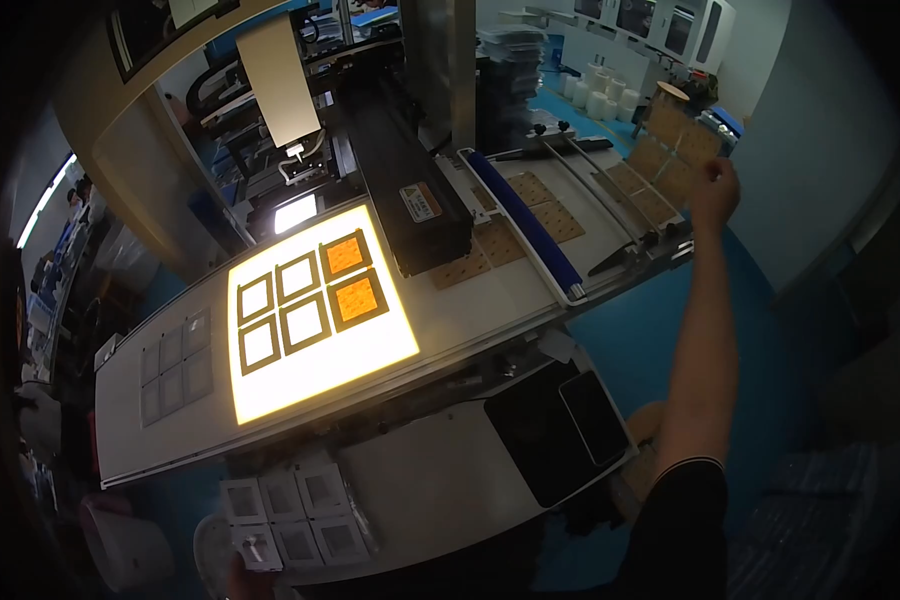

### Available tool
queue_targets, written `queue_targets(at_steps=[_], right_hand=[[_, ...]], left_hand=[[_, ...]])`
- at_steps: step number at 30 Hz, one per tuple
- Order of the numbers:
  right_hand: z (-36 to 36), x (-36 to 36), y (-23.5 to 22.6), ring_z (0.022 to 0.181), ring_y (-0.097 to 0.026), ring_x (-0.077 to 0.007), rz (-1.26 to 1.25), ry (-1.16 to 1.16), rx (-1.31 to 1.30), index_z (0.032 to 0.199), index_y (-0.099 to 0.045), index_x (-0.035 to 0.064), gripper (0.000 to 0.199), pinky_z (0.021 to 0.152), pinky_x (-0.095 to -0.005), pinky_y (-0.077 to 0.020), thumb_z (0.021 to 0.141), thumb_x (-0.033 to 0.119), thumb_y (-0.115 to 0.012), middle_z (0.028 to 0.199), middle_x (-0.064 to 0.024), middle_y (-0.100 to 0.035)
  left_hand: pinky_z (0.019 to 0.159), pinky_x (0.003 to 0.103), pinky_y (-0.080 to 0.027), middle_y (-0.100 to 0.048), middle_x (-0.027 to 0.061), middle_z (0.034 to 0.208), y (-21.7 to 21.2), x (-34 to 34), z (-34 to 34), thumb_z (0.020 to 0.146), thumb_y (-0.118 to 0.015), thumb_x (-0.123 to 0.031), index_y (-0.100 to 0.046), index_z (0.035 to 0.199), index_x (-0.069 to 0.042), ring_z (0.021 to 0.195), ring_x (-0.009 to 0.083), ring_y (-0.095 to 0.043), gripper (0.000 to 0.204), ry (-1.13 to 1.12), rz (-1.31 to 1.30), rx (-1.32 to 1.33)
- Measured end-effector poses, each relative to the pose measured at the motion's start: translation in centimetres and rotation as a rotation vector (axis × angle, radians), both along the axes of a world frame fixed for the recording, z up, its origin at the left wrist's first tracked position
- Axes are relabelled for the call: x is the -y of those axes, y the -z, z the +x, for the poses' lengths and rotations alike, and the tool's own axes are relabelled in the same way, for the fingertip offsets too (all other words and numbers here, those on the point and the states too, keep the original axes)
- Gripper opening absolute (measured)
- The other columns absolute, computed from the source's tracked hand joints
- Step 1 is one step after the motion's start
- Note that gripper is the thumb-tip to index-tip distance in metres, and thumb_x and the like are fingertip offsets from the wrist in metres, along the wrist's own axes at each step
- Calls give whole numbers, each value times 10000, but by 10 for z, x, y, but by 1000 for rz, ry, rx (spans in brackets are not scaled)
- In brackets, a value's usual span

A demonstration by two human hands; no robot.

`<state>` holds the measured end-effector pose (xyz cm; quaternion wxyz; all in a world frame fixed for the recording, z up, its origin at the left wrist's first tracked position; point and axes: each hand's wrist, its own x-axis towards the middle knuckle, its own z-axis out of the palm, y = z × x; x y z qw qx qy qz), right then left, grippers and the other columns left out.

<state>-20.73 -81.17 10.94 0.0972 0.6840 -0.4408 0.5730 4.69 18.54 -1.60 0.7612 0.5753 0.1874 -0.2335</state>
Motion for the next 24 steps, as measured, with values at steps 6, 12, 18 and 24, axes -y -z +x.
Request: queue_targets(at_steps=[6,12,18,24], right_hand=[[-58,-119,-93,967,-703,-234,-305,89,51,1236,-724,107,225,793,-394,-592,1088,260,-650,1181,-77,-678],[-142,-230,-91,978,-694,-220,-339,144,-243,1239,-749,69,215,828,-343,-568,1095,189,-644,1160,-87,-683],[-219,-336,-4,1007,-672,-191,276,64,-162,1261,-741,40,223,833,-324,-542,1091,147,-642,1149,-78,-669],[-313,-366,128,1146,-675,-200,654,181,326,1337,-718,-12,356,927,-326,-536,1036,178,-709,1225,-121,-744]], left_hand=[[1054,570,-567,-626,182,1492,-6,-2,-2,1139,-447,-265,-538,1496,10,1342,358,-630,459,94,26,31],[1105,591,-530,-597,193,1521,-12,6,-1,1140,-461,-249,-493,1544,14,1378,368,-600,483,109,68,18],[1146,597,-498,-555,247,1545,-14,7,-6,1152,-430,-271,-429,1576,47,1418,416,-552,530,112,112,58],[1158,592,-492,-538,262,1558,-20,12,-9,1158,-401,-274,-420,1574,64,1423,425,-544,536,118,133,32]])
